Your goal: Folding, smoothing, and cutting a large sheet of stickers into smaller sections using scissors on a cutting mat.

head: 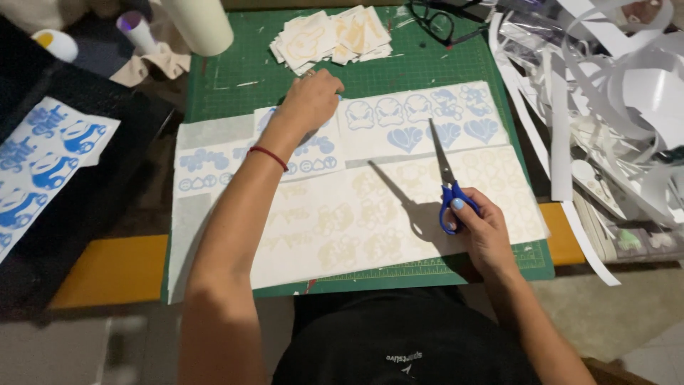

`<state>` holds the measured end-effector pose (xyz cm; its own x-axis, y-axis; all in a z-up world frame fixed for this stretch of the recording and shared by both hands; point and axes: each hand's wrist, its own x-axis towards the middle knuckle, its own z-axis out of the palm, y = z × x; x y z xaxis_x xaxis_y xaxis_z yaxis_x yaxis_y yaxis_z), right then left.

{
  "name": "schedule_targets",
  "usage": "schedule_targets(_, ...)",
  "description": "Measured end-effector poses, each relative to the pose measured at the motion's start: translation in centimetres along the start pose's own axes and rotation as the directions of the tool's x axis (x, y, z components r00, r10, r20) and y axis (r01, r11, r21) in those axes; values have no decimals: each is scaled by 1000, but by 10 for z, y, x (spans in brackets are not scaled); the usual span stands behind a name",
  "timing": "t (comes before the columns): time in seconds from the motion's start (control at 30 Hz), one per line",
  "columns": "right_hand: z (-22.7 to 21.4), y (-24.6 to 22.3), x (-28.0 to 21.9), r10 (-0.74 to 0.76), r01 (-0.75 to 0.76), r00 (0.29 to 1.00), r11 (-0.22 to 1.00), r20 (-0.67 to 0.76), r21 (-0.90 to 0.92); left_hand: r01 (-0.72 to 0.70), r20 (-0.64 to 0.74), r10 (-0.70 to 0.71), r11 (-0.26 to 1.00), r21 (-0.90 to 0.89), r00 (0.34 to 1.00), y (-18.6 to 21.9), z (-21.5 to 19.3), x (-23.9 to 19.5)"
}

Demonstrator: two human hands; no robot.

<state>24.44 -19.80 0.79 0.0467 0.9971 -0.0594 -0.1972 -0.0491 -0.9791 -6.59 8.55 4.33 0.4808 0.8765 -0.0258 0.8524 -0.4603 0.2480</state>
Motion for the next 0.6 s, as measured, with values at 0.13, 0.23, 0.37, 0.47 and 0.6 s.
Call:
schedule_targets(0.13, 10, 1, 0, -64, 65, 993, 998, -95, 13, -246, -161, 240, 969, -19, 957, 18, 41, -12)
schedule_targets(0.23, 8, 2, 0, -41, 42, 996, 999, -79, 9, -281, 6, 281, 956, 89, 960, 54, 39, -50)
schedule_targets(0.37, 10, 2, 1, -57, 58, 996, 998, -70, 15, -232, 157, 220, 971, 64, 963, 69, 40, -68)
schedule_targets(0.47, 10, -1, 0, -67, 67, 996, 998, -66, -3, -203, 150, 193, 978, 50, 970, 72, 39, -72)
schedule_targets(0.6, 9, -5, -5, -105, 104, 991, 994, -84, -15, -177, 142, 164, 981, 80, 976, 69, 48, -68)
